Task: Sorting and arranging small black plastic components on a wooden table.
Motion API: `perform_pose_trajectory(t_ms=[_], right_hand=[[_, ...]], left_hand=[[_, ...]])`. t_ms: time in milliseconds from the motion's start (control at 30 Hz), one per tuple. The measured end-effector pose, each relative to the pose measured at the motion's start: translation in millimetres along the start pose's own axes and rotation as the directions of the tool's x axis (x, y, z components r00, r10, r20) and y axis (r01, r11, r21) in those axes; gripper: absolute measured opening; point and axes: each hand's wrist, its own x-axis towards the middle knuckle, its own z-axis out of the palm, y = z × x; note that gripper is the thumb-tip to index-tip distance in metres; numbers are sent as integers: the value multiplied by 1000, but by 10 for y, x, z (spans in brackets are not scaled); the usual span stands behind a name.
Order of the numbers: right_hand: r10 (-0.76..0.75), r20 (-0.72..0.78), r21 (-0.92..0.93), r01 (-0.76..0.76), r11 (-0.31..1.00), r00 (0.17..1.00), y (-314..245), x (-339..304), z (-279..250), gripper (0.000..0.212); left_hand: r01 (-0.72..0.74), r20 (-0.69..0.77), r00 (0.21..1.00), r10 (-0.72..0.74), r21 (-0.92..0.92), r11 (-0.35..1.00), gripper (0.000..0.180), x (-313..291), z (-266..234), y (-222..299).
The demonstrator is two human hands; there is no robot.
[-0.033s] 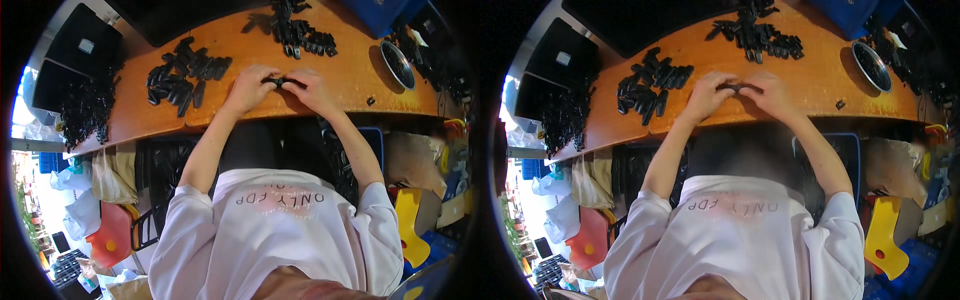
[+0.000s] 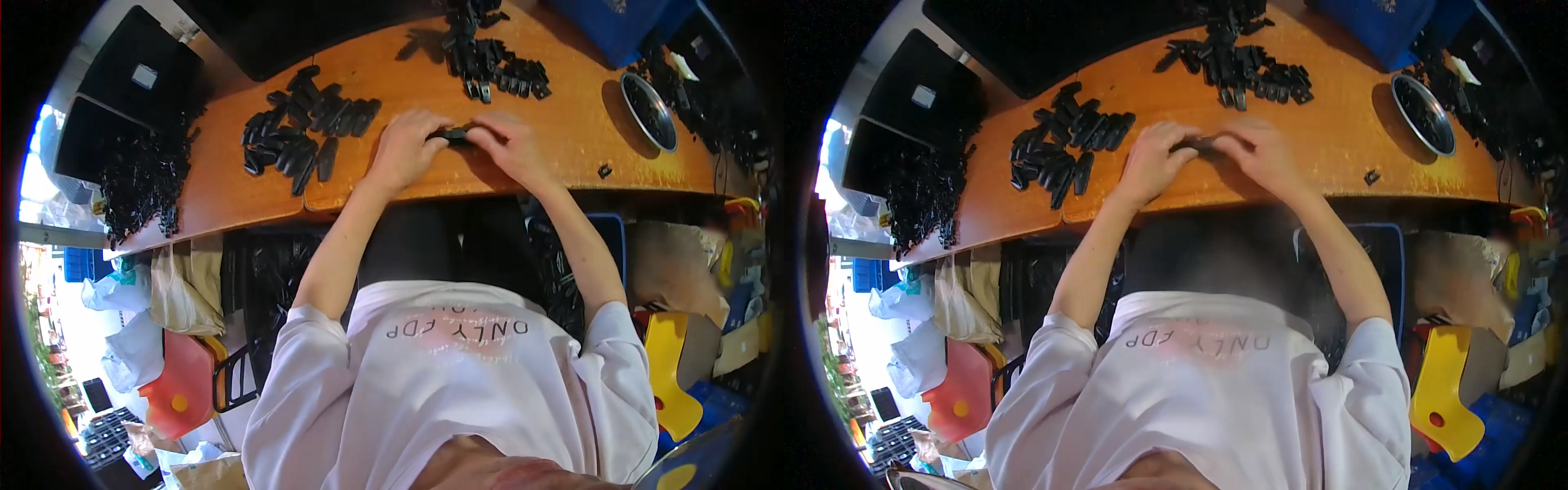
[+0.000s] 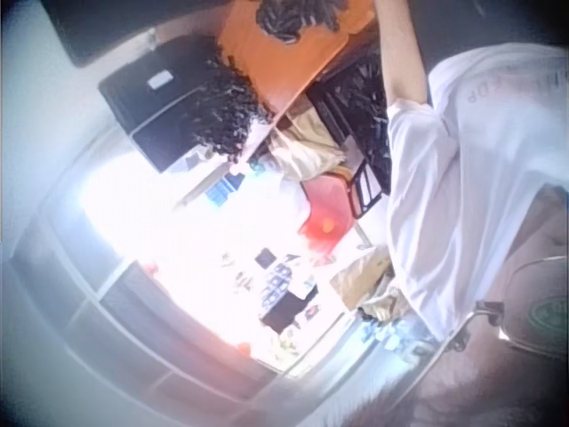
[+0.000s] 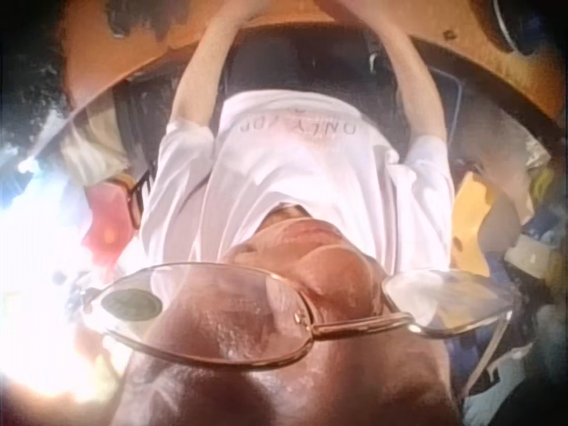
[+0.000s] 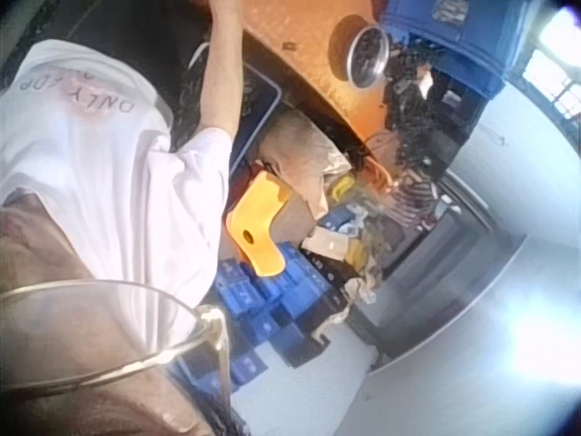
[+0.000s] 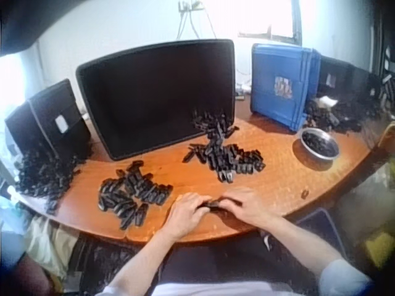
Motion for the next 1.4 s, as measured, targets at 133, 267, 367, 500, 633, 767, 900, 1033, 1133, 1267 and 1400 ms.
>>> perform_pose_trajectory(t_ms=[133, 267, 367, 500, 633, 767, 900, 1033, 1133, 1267, 1400], right_hand=[[252, -224, 13, -256, 967, 941, 356, 196, -33, 31], [56, -173, -430, -127, 894, 983, 543, 246, 97, 33], [134, -190, -423, -204, 883, 973, 529, 244, 137, 30], [180, -272, -486, -296, 822, 945, 572, 239, 49, 24], [245, -254, -494, -343, 799, 936, 346, 301, 61, 21], [286, -308, -481, -408, 776, 907, 384, 248, 65, 19], [296, -360, -441, -441, 782, 885, 346, 207, 32, 19], [242, -323, -411, -366, 835, 915, 400, 197, 50, 22], [221, -283, -343, -314, 885, 933, 395, 200, 32, 23], [301, -269, -159, -351, 923, 915, 425, 106, 8, 21], [415, -215, 244, -363, 899, 884, 191, 35, 72, 23]], left_hand=[[48, -227, 971, 71, 480, 876, 25, 1, -194, -188], [236, -297, 954, -45, 650, 723, 30, -13, -387, -458], [330, -365, 923, -120, 594, 734, 33, 207, -508, -540], [435, -430, 862, -268, 358, 826, 32, 1067, -158, -799], [492, -417, 835, -358, 276, 826, 34, 1473, 21, -1164], [433, -213, 884, -415, 47, 900, 30, 1385, 285, -956], [380, -138, 923, -360, 169, 909, 36, 1006, 245, -378], [412, -97, 910, -403, 103, 905, 35, 520, 126, -121], [130, -230, 963, -141, -63, 990, 41, 339, 83, -158], [-167, -58, 981, 186, 242, 956, 43, 346, -57, -186], [-55, -2, 998, 55, -52, 997, 34, 298, 64, -301]])
